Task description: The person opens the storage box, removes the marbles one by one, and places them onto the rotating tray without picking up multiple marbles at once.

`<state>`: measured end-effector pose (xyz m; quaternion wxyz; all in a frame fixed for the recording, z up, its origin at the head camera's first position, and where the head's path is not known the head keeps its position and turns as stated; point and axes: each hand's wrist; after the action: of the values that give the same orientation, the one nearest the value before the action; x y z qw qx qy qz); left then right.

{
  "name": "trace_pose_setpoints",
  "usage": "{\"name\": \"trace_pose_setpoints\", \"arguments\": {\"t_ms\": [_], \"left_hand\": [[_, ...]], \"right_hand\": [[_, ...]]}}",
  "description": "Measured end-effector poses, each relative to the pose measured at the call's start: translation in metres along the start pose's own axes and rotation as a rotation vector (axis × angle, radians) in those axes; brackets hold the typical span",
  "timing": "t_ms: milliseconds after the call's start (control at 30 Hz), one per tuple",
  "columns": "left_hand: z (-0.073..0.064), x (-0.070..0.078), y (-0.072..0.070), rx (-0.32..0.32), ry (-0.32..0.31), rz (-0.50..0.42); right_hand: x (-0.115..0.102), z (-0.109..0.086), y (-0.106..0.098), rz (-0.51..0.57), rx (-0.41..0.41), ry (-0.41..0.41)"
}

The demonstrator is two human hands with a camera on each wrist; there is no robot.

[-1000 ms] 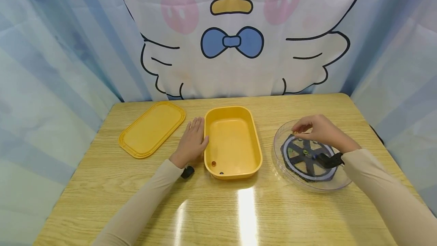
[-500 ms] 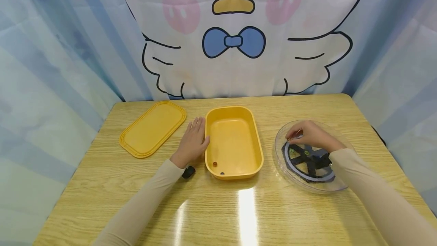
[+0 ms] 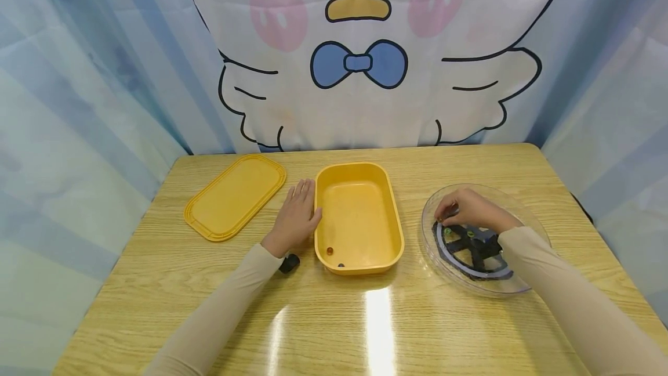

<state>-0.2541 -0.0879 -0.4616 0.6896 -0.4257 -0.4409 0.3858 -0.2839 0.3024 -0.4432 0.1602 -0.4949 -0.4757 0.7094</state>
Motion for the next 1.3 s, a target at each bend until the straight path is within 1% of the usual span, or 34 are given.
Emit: {"name": "trace_pose_setpoints", "arguments": {"t_ms": [233,400,567,733,933,1100,1233,1300], "left_hand": [[0.000,0.000,0.001,0.007,0.002,-0.003],[0.000,-0.001,0.002,0.018,0.008,-0.009],[0.000,-0.001,0.001,0.016,0.005,-0.022],[0.000,-0.001,0.001,0.013,0.004,-0.021],[-0.001,0.000,0.001,0.014,0.005,-0.016],[0.000,0.000,0.001,0.018,0.009,-0.016],[0.000,-0.001,0.001,0.025,0.016,-0.010],[0.000,-0.001,0.001,0.025,0.018,-0.006]], "right_hand": [[0.000,0.001,0.001,-0.001,-0.030,0.002],[0.000,0.001,0.001,-0.010,-0.029,0.007],[0.000,-0.001,-0.001,-0.019,-0.020,0.020],[-0.007,-0.003,-0.010,-0.091,0.013,0.019],[-0.024,-0.005,-0.030,-0.138,0.073,0.006],[-0.040,-0.003,-0.045,-0.181,0.125,-0.039],[-0.052,0.004,-0.052,-0.191,0.169,-0.109],[-0.058,0.009,-0.054,-0.180,0.181,-0.144]]}}
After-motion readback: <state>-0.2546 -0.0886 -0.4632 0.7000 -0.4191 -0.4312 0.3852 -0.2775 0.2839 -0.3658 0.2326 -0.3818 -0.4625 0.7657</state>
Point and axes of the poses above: each hand's wrist, its own z-axis towards the middle knuckle, its own y-axis out of the palm, x = y × z, and after that the axes turned 11 degrees about x, right-handed
